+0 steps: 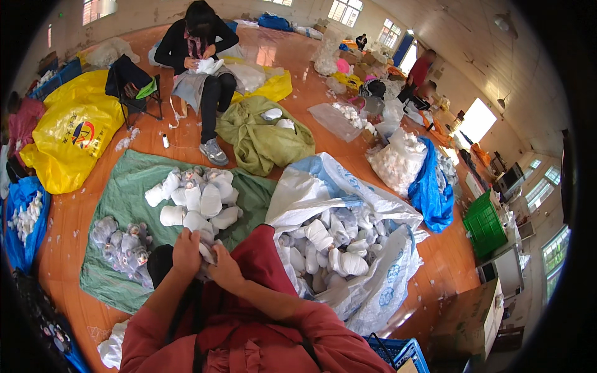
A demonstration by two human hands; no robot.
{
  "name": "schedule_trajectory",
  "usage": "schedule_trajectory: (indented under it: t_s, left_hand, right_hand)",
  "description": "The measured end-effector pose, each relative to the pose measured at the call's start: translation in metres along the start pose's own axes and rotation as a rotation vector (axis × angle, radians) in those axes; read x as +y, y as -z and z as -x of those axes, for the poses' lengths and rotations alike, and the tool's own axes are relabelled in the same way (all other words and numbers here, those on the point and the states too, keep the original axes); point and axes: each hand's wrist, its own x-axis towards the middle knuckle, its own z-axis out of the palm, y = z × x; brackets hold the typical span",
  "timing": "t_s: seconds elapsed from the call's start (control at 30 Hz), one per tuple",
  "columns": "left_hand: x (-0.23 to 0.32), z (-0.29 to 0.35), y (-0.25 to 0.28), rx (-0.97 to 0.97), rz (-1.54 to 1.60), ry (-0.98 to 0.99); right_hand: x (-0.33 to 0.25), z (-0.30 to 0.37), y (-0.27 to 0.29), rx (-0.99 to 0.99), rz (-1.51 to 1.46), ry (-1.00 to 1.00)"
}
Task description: The person sits on the floor and repeatedly stuffs white filling into small grey plush toy shells by hand, then places the finished stuffed toys onto a green mat. The person handles the filling and plush shells one at a time.
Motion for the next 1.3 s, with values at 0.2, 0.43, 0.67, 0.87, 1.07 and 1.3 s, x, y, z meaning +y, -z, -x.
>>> schedule_trajectory:
  t_s: [0.2,0.43,0.67,0.87,1.07,1.3]
  left_hand:
    - [-0.006,-0.005,-0.011,0.087,-0.012,0.047]
    - [0.008,0.018,0.007,0.133,0.098,-0.196]
    - [0.006,0.011,0.018,0.179,0.163,0.034]
    - [0.002,0.011,0.053,0.431,0.159,-0.220]
    - [0.009,0.013,0.086,0.382,-0.033,-0.702]
    - [0.007,0.016,0.093,0.416,-0.039,-0.719]
  right_hand:
    - [0.017,-0.006,0.001,0.074,-0.193,-0.013]
    - [0.019,-0.016,0.017,0.032,-0.269,-0.199]
    - [0.005,0.014,0.013,-0.076,-0.421,0.197]
    - [-0.022,0.024,0.022,-0.213,-0.740,-0.018]
    - [-0.047,-0.002,0.052,-0.147,-0.403,0.205]
    - [-0.052,0.004,0.053,-0.348,-0.456,0.122]
